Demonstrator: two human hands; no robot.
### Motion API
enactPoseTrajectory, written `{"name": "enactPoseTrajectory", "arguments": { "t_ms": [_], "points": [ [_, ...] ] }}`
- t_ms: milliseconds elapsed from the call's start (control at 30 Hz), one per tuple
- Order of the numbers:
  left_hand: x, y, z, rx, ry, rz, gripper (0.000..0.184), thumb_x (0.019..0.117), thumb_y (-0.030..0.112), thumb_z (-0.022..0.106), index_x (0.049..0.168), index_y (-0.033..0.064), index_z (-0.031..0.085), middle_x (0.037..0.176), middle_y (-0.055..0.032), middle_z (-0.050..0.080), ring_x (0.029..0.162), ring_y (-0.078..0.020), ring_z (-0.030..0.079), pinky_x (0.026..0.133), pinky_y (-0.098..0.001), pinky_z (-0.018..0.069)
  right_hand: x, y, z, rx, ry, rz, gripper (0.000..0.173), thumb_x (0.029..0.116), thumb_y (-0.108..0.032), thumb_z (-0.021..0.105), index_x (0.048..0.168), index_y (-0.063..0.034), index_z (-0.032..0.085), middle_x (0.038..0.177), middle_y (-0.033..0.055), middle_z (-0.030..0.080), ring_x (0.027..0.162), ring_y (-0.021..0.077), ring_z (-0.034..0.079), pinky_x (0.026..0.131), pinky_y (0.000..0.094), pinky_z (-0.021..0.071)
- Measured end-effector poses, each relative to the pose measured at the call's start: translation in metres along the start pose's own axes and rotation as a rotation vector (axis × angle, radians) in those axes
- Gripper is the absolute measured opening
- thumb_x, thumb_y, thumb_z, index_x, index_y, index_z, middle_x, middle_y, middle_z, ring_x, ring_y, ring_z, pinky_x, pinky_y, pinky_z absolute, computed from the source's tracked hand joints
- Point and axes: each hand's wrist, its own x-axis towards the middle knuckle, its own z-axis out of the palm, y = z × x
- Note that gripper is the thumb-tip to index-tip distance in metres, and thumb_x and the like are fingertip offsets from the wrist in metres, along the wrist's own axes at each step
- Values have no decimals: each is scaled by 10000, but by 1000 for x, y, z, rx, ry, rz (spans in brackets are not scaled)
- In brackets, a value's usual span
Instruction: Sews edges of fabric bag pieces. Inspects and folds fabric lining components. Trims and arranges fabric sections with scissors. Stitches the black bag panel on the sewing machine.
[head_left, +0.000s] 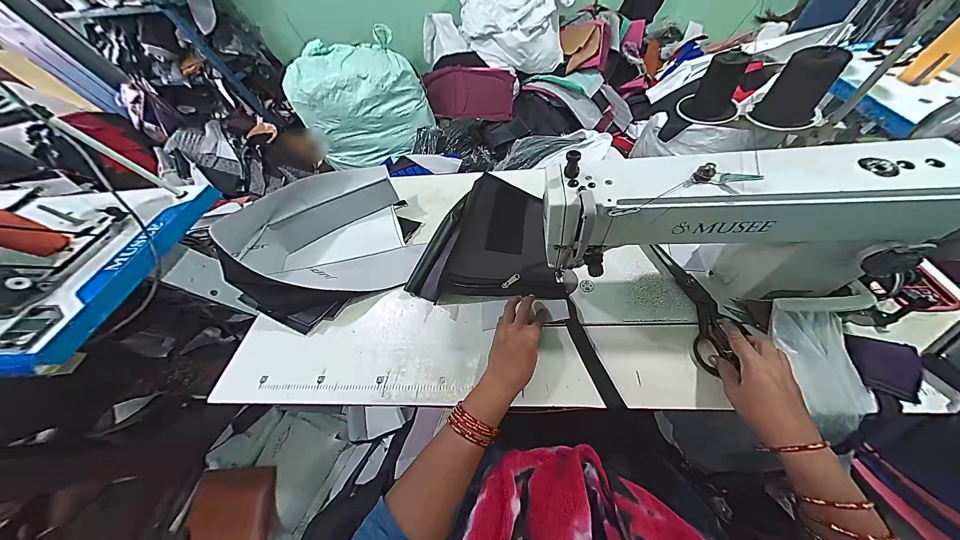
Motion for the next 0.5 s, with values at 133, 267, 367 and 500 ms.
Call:
{"name": "enactPoseTrajectory", "arguments": {
  "t_ms": [133,267,367,500],
  "points": [
    [2,10,-9,40,-141,-133,529,961,-125,446,1427,71,602,1570,-260,421,1441,-440,424,1174,-490,379,19,6,-14,20,-154,48,581,891,14,695,1447,55,527,1285,395,570,1210,572,550,1027,682,419],
    [2,11,-10,71,-132,-120,470,968,-105,472,1409,2,595,1544,-277,446,1393,-443,482,1138,-474,423,42,18,-34,141,-382,101,700,816,-121,703,1463,45,492,1098,298,638,946,426,610,844,624,458],
    [-1,4,8,81,126,-9,339,898,-89,582,1201,-34,725,1369,-276,619,1205,-458,642,992,-516,539,55,23,-45,110,-585,197,667,914,-111,678,1515,2,409,934,239,626,755,330,601,724,537,496],
    [5,-1,21,132,343,30,223,865,-37,662,1058,-27,772,1157,-232,728,1002,-416,733,781,-488,613,61,29,-62,224,-626,284,486,990,-343,683,1313,-10,541,663,66,524,444,140,473,436,308,435]
  ]
}}
